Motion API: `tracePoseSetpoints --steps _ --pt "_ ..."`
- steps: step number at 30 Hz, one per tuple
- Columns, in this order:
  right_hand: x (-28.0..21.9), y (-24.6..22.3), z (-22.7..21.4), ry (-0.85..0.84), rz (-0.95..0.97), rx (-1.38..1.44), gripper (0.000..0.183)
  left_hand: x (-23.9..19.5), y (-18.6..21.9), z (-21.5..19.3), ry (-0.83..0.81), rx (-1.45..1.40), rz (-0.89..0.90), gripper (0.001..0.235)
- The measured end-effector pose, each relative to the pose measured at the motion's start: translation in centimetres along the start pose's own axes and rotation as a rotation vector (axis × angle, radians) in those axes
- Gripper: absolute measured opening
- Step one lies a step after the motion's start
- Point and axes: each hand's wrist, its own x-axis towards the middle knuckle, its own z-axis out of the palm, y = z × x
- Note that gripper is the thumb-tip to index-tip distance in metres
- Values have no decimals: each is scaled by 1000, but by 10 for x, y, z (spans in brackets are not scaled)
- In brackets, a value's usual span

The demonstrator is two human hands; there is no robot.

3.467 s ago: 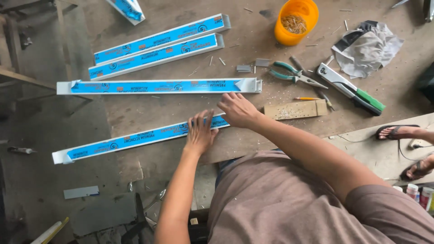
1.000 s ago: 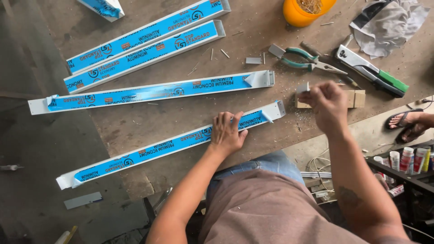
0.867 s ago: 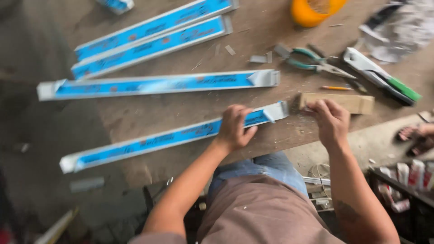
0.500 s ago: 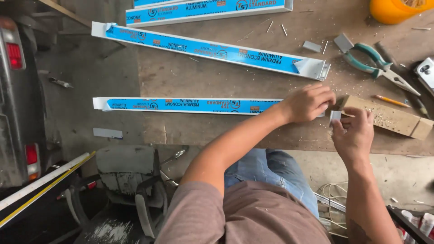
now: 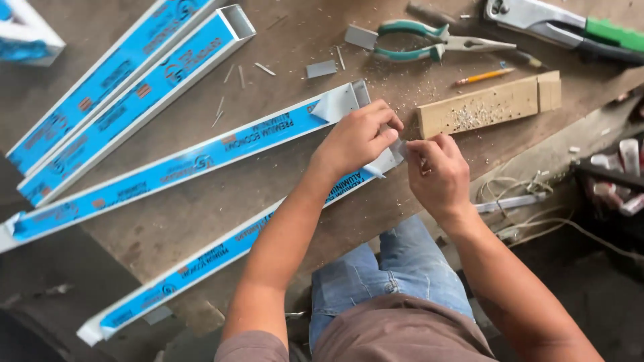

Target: Assembling aluminum frames using a rivet gun, drill, and pliers

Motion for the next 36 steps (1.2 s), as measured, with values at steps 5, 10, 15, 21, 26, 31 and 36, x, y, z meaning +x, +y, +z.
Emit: tracePoseSetpoints --steps 5,10,15,21,26,31,36 --pt "-2 -2 15 -2 33 -47 17 4 -17 1 -78 -66 12 26" --pt "11 -21 5 -26 53 71 17 6 -14 -8 -183 -162 7 36" --pt "12 -18 3 -50 54 112 18 8 -14 -6 -195 -205 50 44" --pt "24 -29 0 -44 -64 150 18 2 -19 -5 -158 -193 116 40" --pt "21 -20 -1 -115 -6 301 17 5 -14 -6 -158 -163 129 48" --pt "16 -15 3 -100 -36 323 18 6 -13 -8 -204 -127 164 47" --pt "14 -18 6 -48 -33 424 14 10 -16 -6 -331 -157 87 52"
